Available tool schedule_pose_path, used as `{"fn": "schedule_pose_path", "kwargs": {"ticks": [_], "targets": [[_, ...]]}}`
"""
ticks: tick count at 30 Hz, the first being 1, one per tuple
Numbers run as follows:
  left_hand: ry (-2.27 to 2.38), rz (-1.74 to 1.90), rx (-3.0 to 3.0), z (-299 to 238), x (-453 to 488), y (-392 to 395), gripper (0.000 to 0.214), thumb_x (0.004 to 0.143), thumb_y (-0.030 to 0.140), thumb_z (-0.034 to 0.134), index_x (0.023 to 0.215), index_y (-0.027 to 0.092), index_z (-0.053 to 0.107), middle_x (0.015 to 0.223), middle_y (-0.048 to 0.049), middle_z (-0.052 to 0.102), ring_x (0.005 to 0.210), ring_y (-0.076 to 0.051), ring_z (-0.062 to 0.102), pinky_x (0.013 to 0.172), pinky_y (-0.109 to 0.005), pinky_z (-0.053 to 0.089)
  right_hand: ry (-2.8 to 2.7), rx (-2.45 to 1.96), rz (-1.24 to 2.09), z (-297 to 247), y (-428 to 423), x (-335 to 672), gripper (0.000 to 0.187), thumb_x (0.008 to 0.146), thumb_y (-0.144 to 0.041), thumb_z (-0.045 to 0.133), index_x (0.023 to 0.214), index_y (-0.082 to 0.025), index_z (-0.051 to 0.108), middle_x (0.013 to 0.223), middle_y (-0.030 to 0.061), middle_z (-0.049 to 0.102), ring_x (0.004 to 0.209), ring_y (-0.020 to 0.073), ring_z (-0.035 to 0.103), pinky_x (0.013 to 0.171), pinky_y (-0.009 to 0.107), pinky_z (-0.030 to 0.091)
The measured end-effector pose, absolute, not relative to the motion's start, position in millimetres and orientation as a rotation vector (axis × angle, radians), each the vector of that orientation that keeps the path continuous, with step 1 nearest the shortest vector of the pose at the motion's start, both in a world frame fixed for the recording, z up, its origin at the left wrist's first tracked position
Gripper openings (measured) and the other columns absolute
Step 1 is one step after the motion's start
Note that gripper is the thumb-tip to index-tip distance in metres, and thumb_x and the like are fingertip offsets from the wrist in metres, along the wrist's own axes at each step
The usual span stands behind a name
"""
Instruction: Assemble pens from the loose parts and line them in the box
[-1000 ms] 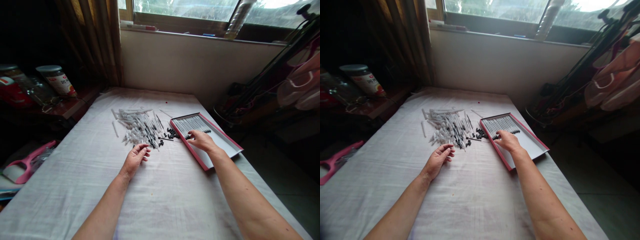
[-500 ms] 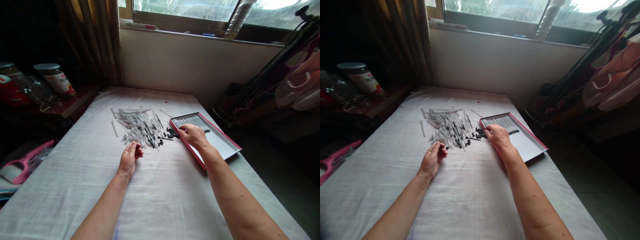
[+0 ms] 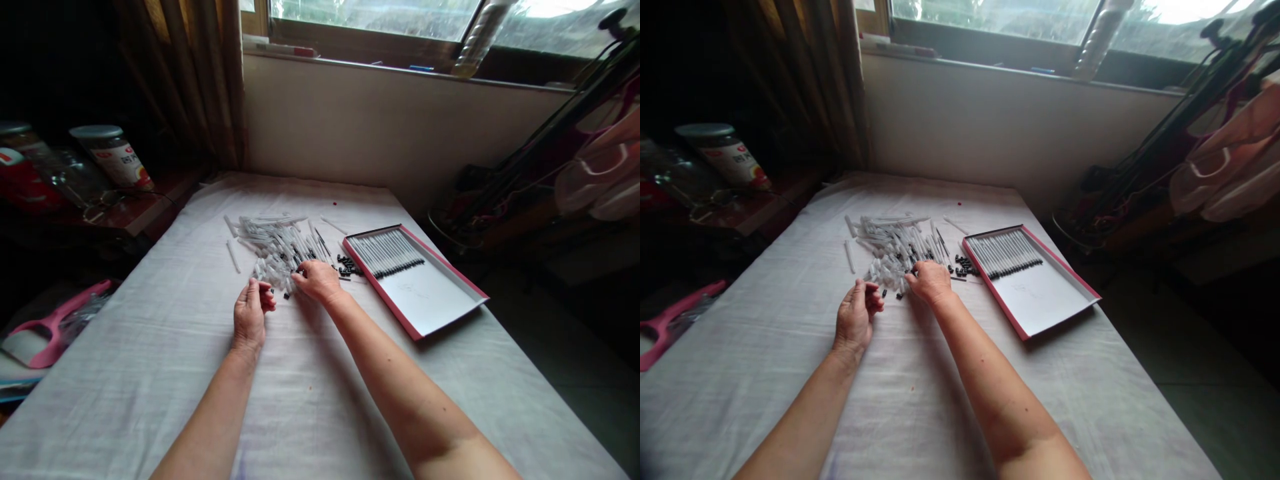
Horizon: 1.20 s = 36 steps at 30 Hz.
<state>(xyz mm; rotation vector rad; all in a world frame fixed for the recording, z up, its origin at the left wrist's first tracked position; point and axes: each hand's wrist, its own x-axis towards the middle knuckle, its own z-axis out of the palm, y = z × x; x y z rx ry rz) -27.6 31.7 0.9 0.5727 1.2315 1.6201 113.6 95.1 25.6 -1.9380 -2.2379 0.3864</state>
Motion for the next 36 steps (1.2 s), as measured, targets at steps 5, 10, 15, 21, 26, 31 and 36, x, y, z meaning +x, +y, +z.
{"fn": "schedule_pose_path", "kwargs": {"ticks": [5,10,15,21,26,31,36], "targets": [[1.213,1.608,0.588,-2,-26,32,0.054,0.060,0.068,0.071,0.070,0.016,0.060,0.051,0.0041,0.056,0.043,-0.008,0.052,0.041,-0.018,0.042,-2.159,-2.029,0.391,28,105,105,0.043,0.089,-0.055,0.047,0.100,-0.023,0.073,0.103,0.0106,0.073,0.096,0.0258,0.067,0.077,0.032,0.048],[1.225,1.596,0.596,-2,-26,32,0.058,0.057,0.071,0.071,0.071,0.015,0.060,0.051,0.0039,0.057,0.042,-0.008,0.052,0.041,-0.018,0.042,-2.130,-2.106,0.430,30,117,99,0.030,0.084,-0.038,0.054,0.101,-0.024,0.073,0.103,0.0104,0.074,0.098,0.0266,0.067,0.078,0.033,0.048],[1.232,1.588,0.627,-1,-26,32,0.057,0.059,0.071,0.070,0.071,0.016,0.060,0.051,0.0037,0.056,0.043,-0.008,0.052,0.042,-0.019,0.042,-2.093,-2.126,0.423,32,113,108,0.029,0.085,-0.037,0.052,0.099,-0.025,0.074,0.103,0.0096,0.074,0.097,0.0261,0.068,0.076,0.032,0.048],[1.258,1.545,0.695,-4,-24,32,0.058,0.059,0.073,0.068,0.070,0.016,0.060,0.052,0.0030,0.056,0.044,-0.009,0.052,0.042,-0.019,0.041,-1.908,-2.067,0.444,21,94,142,0.027,0.086,-0.040,0.054,0.097,-0.026,0.075,0.095,0.0056,0.076,0.092,0.0221,0.069,0.077,0.029,0.047],[1.360,1.490,0.977,-13,-25,29,0.046,0.076,0.064,0.059,0.080,0.018,0.062,0.064,-0.0012,0.063,0.052,-0.012,0.057,0.047,-0.022,0.045,-1.678,-1.827,0.677,3,70,171,0.025,0.081,-0.037,0.056,0.086,-0.020,0.074,0.080,0.0051,0.075,0.075,0.0188,0.067,0.069,0.027,0.049],[1.573,1.435,1.845,-16,-18,19,0.027,0.085,0.031,0.059,0.110,0.020,0.065,0.119,-0.0121,0.064,0.110,-0.024,0.060,0.091,-0.037,0.049,-1.391,-1.501,1.089,2,38,187,0.031,0.072,-0.044,0.062,0.077,-0.015,0.071,0.068,0.0040,0.069,0.053,0.0126,0.056,0.052,0.025,0.047],[1.674,1.208,2.304,-16,-17,14,0.039,0.086,0.025,0.060,0.124,0.024,0.061,0.137,-0.0124,0.056,0.131,-0.032,0.044,0.109,-0.051,0.030,-1.341,-1.416,1.301,13,18,194,0.026,0.066,-0.042,0.068,0.071,-0.017,0.070,0.063,0.0021,0.068,0.050,0.0106,0.053,0.051,0.024,0.046]]}}
